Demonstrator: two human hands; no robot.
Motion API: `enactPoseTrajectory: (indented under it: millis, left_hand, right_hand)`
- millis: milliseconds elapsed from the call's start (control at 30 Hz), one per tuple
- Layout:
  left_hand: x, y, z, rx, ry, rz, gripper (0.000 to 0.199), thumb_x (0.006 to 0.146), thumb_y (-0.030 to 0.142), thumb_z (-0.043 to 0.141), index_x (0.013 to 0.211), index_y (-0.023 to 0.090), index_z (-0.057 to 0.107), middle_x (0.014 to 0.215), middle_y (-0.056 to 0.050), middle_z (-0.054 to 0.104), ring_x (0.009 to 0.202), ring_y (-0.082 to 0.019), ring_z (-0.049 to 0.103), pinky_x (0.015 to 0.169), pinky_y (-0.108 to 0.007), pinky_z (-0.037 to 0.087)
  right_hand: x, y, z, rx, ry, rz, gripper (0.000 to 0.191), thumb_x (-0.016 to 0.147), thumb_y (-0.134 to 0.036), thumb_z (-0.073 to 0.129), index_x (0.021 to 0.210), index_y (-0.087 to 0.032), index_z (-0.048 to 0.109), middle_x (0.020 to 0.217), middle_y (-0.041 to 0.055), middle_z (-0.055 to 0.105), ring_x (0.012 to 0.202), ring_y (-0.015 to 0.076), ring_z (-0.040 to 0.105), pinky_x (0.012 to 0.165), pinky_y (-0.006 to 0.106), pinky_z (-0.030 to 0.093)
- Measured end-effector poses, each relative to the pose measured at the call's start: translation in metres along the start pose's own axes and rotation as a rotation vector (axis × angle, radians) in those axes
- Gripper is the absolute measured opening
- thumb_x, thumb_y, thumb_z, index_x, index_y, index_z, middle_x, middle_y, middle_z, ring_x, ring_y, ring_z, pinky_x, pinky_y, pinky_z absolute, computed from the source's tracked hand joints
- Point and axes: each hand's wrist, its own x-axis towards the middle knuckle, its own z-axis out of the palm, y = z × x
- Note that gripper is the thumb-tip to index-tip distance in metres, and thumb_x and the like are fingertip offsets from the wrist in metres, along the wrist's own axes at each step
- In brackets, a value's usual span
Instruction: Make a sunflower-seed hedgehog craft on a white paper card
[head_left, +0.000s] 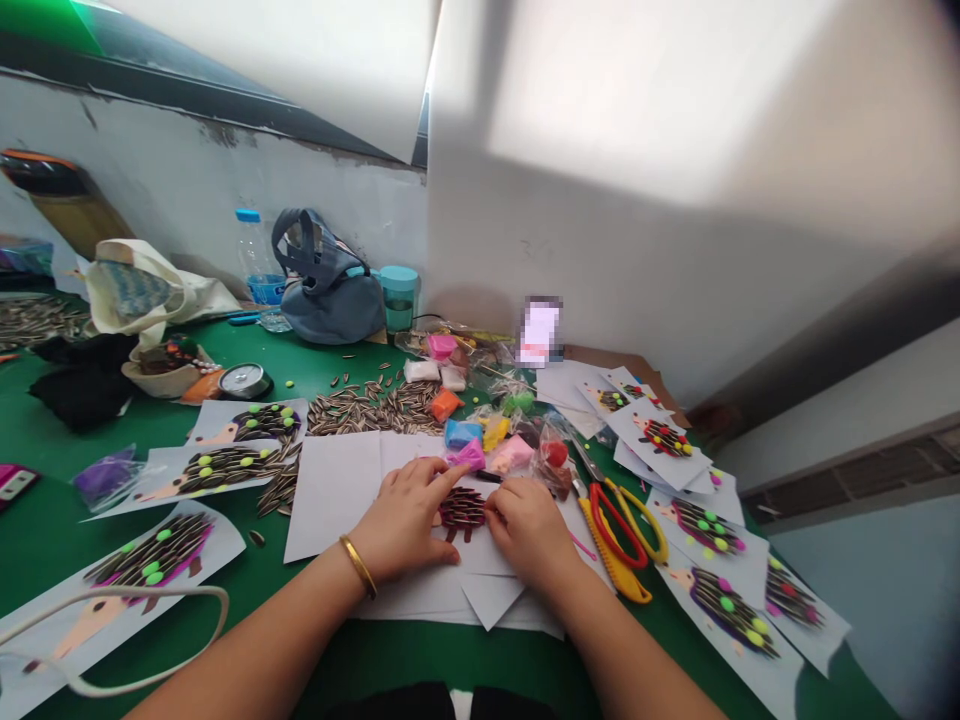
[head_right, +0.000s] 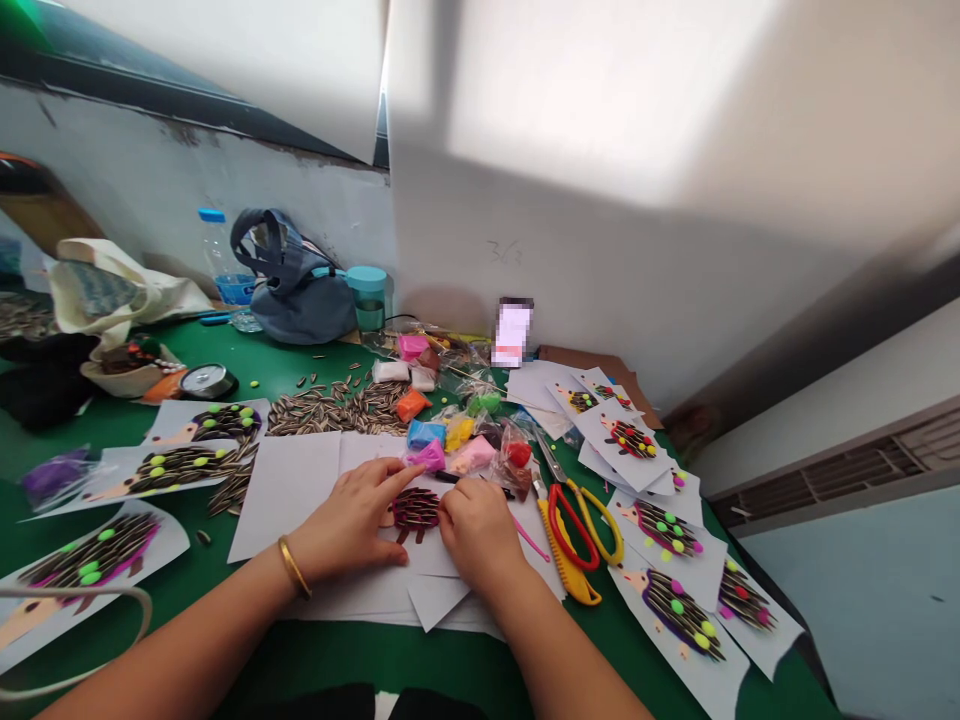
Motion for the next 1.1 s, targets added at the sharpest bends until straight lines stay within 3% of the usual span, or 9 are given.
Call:
enactPoseTrajectory:
  millis: [700,933,1100]
  left_hand:
    - [-0.001,0.000,-0.002,-0.032,0.035,0.003,0.107,0.048,0.041,0.091,0.143,0.035,0.041,0.133,-0.009,0.049,0.123,-0.034,0.046,0.104,-0.050,0.039]
    - [-0.001,0.005,-0.004,-0.050,0.107,0.084,0.088,0.054,0.041,0.089,0.133,0.034,0.052,0.134,-0.008,0.049,0.126,-0.034,0.045,0.108,-0.051,0.035]
    - [-0.002,0.011,-0.006,-0.034,0.089,0.180,0.074,0.057,0.043,0.089,0.124,0.033,0.059,0.140,-0.008,0.046,0.128,-0.034,0.042,0.110,-0.053,0.032]
  right_hand:
    - [-0.002,0.002,-0.006,0.129,0.024,0.058,0.005,0.082,-0.016,0.065,0.083,-0.021,0.066,0.083,0.0030,0.063,0.084,0.0198,0.058,0.077,0.032,0.039]
    - [-0.002,0.004,-0.010,0.145,0.026,0.077,0.005,0.080,-0.016,0.065,0.081,-0.021,0.064,0.083,0.0025,0.062,0.082,0.0192,0.057,0.076,0.031,0.039]
    - [-0.002,0.004,-0.009,0.172,0.017,0.068,0.008,0.082,-0.013,0.063,0.079,-0.021,0.064,0.083,0.0025,0.063,0.082,0.0186,0.057,0.076,0.031,0.040]
